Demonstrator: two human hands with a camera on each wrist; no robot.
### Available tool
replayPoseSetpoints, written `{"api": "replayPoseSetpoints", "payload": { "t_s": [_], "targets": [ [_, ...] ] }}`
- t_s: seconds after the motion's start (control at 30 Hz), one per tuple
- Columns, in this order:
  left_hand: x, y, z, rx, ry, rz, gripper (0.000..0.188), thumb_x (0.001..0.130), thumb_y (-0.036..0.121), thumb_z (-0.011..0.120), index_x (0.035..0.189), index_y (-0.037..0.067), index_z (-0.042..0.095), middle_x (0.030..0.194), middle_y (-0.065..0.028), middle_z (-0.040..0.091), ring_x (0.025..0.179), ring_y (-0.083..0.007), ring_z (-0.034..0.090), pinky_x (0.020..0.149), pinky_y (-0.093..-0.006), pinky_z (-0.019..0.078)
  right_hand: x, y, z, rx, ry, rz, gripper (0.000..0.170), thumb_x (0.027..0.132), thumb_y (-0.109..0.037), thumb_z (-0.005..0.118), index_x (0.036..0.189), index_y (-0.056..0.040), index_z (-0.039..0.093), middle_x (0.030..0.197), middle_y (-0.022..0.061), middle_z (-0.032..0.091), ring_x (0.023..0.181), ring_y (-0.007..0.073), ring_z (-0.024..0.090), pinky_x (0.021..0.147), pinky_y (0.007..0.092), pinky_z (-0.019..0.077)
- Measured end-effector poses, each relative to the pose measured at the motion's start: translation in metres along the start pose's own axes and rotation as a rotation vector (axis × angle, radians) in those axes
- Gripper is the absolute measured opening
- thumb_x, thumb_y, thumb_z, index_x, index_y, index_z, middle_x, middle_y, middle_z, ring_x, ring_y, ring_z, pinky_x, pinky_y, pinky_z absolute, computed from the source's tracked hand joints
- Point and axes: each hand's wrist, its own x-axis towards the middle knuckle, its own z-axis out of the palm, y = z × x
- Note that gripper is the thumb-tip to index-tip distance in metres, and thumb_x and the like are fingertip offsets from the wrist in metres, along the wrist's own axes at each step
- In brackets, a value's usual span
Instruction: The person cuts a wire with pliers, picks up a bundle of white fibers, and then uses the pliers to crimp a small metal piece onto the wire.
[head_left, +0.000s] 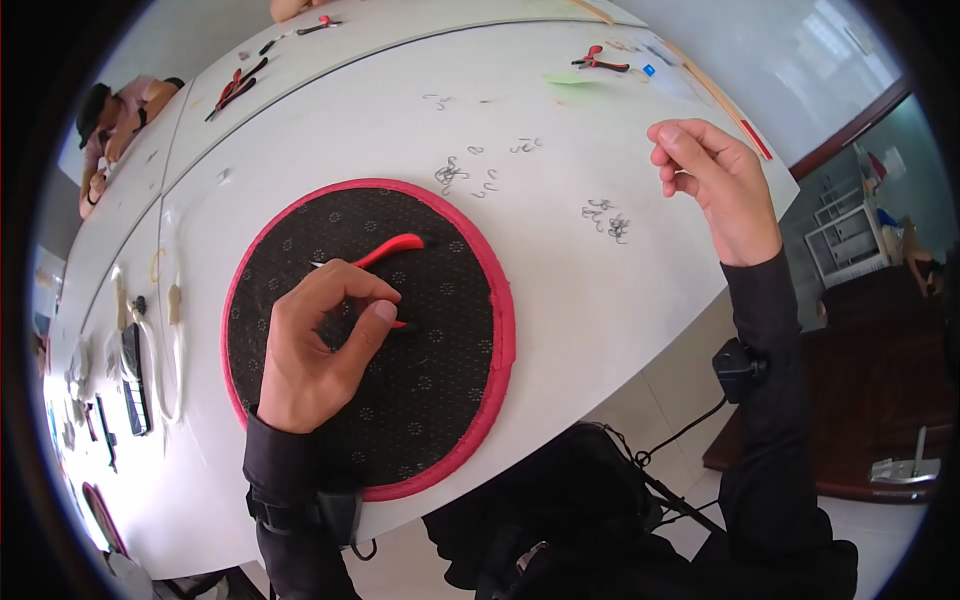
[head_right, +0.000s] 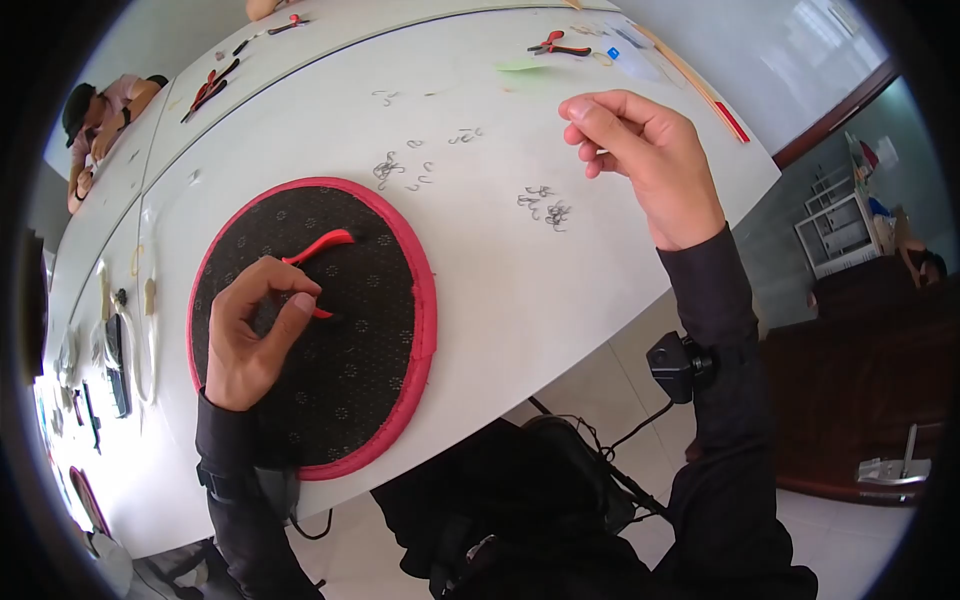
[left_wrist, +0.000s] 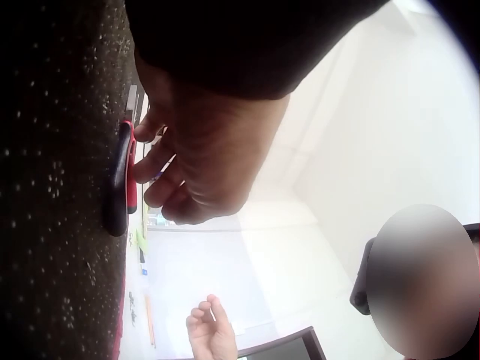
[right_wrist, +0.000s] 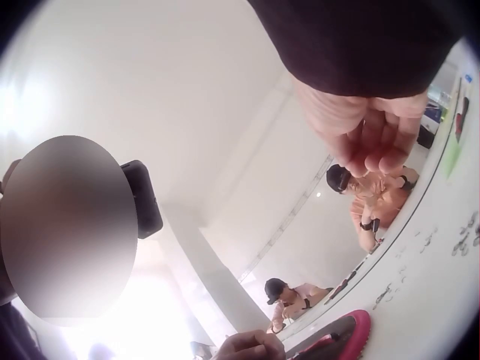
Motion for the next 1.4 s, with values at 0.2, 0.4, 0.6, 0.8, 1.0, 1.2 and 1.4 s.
{"api": "replayPoseSetpoints", "payload": {
  "t_s": [0.2, 0.4, 0.6, 0.8, 1.0, 1.2, 1.4],
  "targets": [
    [0.0, -0.001, 0.001, -0.003, 0.008, -0.004, 0.007, 0.085, 0.004, 0.065, 0.09, -0.001, 0.067, 0.083, -0.0084, 0.065, 0.079, -0.0183, 0.06, 0.074, -0.031, 0.0459, 0.003, 0.004, 0.0, 0.082, 0.001, 0.048, 0.027, 0.097, -0.025, 0.066, 0.107, -0.0007, 0.071, 0.089, 0.0025, 0.067, 0.077, 0.0083, 0.058, 0.072, 0.0251, 0.0507],
    [-0.001, -0.002, 0.001, 0.007, 0.009, 0.013, 0.007, 0.085, 0.003, 0.065, 0.09, -0.001, 0.067, 0.083, -0.0087, 0.065, 0.079, -0.0182, 0.06, 0.074, -0.0309, 0.046, 0.019, 0.041, -0.02, 0.086, 0.132, 0.184, 0.024, 0.096, -0.025, 0.067, 0.103, -0.0021, 0.072, 0.088, 0.0014, 0.066, 0.075, 0.0072, 0.058, 0.072, 0.0238, 0.0508],
    [-0.001, -0.002, 0.0, 0.017, 0.006, 0.017, 0.006, 0.084, 0.002, 0.065, 0.089, -0.002, 0.067, 0.082, -0.0092, 0.065, 0.079, -0.0189, 0.06, 0.075, -0.0311, 0.0467, 0.041, 0.082, -0.047, -0.059, 0.221, 0.27, 0.023, 0.093, -0.024, 0.069, 0.101, -0.0031, 0.072, 0.089, 0.0006, 0.068, 0.075, 0.0065, 0.058, 0.069, 0.024, 0.0513],
    [0.0, 0.0, 0.0, 0.024, 0.009, 0.014, 0.006, 0.085, 0.001, 0.065, 0.088, -0.002, 0.066, 0.082, -0.0097, 0.065, 0.079, -0.0196, 0.061, 0.075, -0.0315, 0.047, 0.054, 0.101, -0.062, -0.311, 0.224, 0.265, 0.027, 0.091, -0.025, 0.069, 0.101, -0.0012, 0.073, 0.088, 0.003, 0.071, 0.073, 0.0086, 0.06, 0.064, 0.0251, 0.0517],
    [-0.001, -0.001, -0.001, 0.014, 0.012, 0.029, 0.005, 0.085, 0.001, 0.064, 0.089, -0.002, 0.066, 0.082, -0.0097, 0.064, 0.079, -0.0198, 0.061, 0.074, -0.0315, 0.0467, 0.065, 0.109, -0.081, -0.636, 0.172, 0.306, 0.036, 0.089, -0.032, 0.069, 0.102, 0.0007, 0.074, 0.088, 0.008, 0.072, 0.078, 0.0145, 0.065, 0.07, 0.0289, 0.0539],
    [-0.002, -0.007, -0.001, -0.006, 0.017, 0.053, 0.005, 0.087, 0.002, 0.064, 0.091, -0.001, 0.066, 0.085, -0.0075, 0.063, 0.078, -0.0162, 0.057, 0.074, -0.0298, 0.0445, 0.069, 0.107, -0.096, -1.065, 0.327, 0.147, 0.045, 0.087, -0.04, 0.067, 0.11, -0.0007, 0.072, 0.106, 0.0175, 0.073, 0.102, 0.0328, 0.069, 0.092, 0.0398, 0.0523],
    [-0.003, -0.018, -0.004, -0.07, 0.073, 0.111, 0.013, 0.087, 0.003, 0.067, 0.099, -0.001, 0.067, 0.089, -0.0148, 0.067, 0.077, -0.0249, 0.066, 0.07, -0.0343, 0.053, 0.086, 0.096, -0.093, -1.244, 0.36, -0.409, 0.031, 0.087, -0.033, 0.072, 0.084, -0.0021, 0.071, 0.086, 0.0147, 0.07, 0.083, 0.0348, 0.066, 0.077, 0.0442, 0.0506]
  ]
}}
